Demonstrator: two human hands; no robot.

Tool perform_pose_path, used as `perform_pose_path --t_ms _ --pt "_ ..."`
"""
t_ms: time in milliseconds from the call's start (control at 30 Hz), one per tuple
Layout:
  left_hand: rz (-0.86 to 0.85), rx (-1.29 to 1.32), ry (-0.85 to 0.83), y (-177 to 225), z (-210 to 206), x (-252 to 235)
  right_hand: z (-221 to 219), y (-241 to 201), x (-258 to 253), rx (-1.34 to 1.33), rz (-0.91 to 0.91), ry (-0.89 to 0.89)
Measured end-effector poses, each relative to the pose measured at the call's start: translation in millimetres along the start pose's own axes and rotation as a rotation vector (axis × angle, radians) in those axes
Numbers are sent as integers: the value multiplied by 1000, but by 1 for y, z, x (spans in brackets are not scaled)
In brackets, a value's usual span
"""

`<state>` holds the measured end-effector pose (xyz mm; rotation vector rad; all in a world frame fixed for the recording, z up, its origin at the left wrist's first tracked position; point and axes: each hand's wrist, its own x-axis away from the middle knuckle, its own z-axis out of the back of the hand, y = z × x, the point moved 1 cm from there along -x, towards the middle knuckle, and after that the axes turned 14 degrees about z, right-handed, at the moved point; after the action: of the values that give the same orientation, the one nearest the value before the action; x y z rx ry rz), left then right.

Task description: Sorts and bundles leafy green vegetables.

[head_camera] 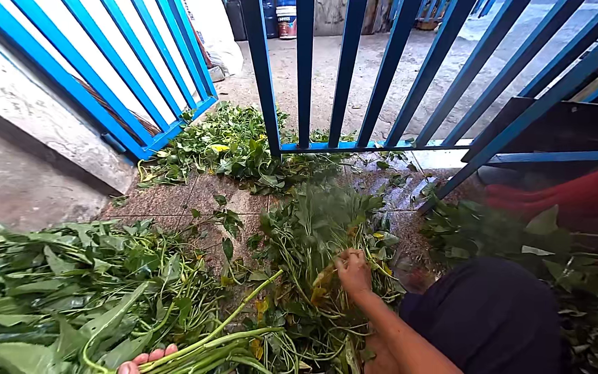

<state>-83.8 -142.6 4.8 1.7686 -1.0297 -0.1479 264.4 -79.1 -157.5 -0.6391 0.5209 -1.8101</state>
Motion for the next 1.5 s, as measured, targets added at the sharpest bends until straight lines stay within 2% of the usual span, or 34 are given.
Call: perform_pose_path --t_ms 33,100,267,300,367,500,567,633,700,833,867,900,967,1000,1033,1067,1133,1167,1200,1267,1300,1333,1400,1433,1500 --pt "2 3 1 0 0 1 3 -6 -1 41 -36 91" --pt "-1 2 18 1 0 1 0 -20 -3 37 -2 155" --pt "7 11 -12 1 -1 2 -56 -62 0 115 445 -80" --pt "10 9 -21 1 -1 3 -69 -69 2 145 480 -106" --pt "21 6 -25 2 -2 5 -83 -78 3 175 366 -161" --pt "39 -18 15 5 -3 7 -80 -62 -8 141 -121 -193" --pt "48 -31 10 4 -3 9 -73 -47 -14 159 -228 -242" --pt "64 -37 10 4 -5 9 -54 -46 -18 156 -228 -262" --pt "93 -28 2 4 -5 11 -25 -59 -16 113 -150 -162" --pt "129 -22 -33 5 -8 15 11 -76 4 -51 321 488" --pt "142 -28 -39 5 -10 16 14 -73 5 -40 384 522" --pt "160 -38 -43 5 -11 18 17 -68 5 16 360 433" --pt "202 -53 -40 2 -14 20 29 -65 -4 182 128 -35" --pt "222 -59 -36 0 -14 21 33 -66 -8 246 63 -193" --pt "237 -65 -30 -2 -14 21 37 -68 -5 246 88 -195" --pt "252 -74 -22 -5 -14 22 42 -72 5 196 185 -61" --pt "275 -95 -8 -10 -13 24 41 -75 22 56 471 332" --pt "281 -105 -6 -12 -13 24 39 -74 25 34 551 429" --pt "284 -110 -2 -14 -13 23 38 -73 26 51 534 383" --pt "293 -107 6 -19 -12 23 45 -73 24 136 288 -41" --pt "302 -109 9 -21 -11 23 45 -73 23 156 238 -120" --pt "312 -106 9 -23 -11 23 44 -73 27 127 285 -31" --pt "327 -90 17 -28 -9 26 37 -77 39 -41 496 327" --pt "333 -86 21 -31 -9 27 36 -82 45 -137 558 428" --pt "346 -72 22 -38 -12 28 35 -95 56 -407 536 426"
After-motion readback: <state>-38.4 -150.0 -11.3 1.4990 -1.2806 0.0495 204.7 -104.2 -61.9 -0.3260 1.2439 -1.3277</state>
